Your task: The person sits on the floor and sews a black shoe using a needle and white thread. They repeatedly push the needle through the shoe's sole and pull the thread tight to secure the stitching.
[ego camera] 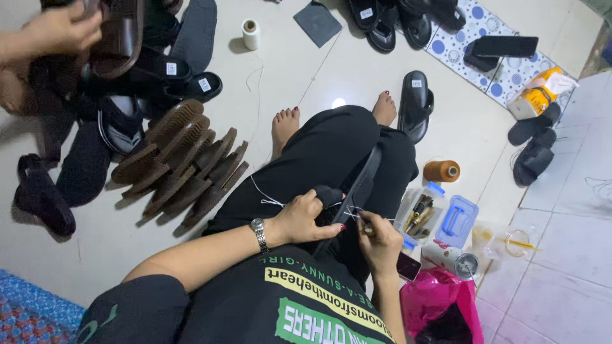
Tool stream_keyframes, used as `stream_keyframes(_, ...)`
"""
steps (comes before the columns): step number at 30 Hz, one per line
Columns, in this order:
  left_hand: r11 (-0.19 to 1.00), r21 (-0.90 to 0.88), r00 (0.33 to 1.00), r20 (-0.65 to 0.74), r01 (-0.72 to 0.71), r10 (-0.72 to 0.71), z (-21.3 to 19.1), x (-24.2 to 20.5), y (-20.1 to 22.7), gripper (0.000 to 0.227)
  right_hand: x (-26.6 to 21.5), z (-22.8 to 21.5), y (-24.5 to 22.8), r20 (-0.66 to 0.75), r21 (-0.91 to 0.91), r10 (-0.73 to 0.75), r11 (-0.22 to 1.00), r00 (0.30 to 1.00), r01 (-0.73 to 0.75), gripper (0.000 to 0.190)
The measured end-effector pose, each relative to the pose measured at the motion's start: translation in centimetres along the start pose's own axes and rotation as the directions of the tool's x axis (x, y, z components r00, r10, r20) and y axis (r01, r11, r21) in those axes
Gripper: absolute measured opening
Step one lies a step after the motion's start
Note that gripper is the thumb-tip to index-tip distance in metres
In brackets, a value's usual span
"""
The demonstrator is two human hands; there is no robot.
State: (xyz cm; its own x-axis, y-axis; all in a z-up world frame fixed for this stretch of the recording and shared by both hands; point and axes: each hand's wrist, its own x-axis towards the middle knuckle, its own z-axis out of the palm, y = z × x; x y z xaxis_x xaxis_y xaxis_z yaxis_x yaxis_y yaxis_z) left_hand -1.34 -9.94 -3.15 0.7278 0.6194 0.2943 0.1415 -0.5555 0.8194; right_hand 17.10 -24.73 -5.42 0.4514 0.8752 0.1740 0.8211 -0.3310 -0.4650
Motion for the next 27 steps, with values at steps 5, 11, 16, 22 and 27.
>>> stream_keyframes(5,0.996,0.041,0.997,0.005,0.074,-0.074,4.6,-3.3,-4.4,0.067,-0.1,-0.4,-0.6,-0.011,0.032,-0.027,0.999,1.000,0.028,0.015)
stream_keyframes(11,0.998,-0.012,0.998,0.011,0.059,-0.059,0.7,-0.6,-0.6,0.063,-0.2,-0.1,0.0,0.007,0.048,-0.005,0.999,1.000,0.004,0.017)
stream_keyframes(16,0.999,0.004,0.999,-0.006,0.050,-0.050,-0.2,0.0,0.2,0.062,-0.2,-0.2,-0.2,0.008,0.034,-0.006,0.999,1.000,0.006,0.016)
stream_keyframes(22,0.998,-0.066,1.000,0.014,0.007,-0.006,1.0,-1.1,-1.3,0.060,-0.4,0.3,0.0,0.001,0.051,-0.004,0.999,1.000,0.004,0.015)
stream_keyframes(27,0.993,-0.115,0.996,0.089,0.028,-0.018,1.3,-1.2,-1.9,0.063,-0.3,0.6,0.1,-0.051,0.045,0.033,0.999,0.998,-0.031,0.015)
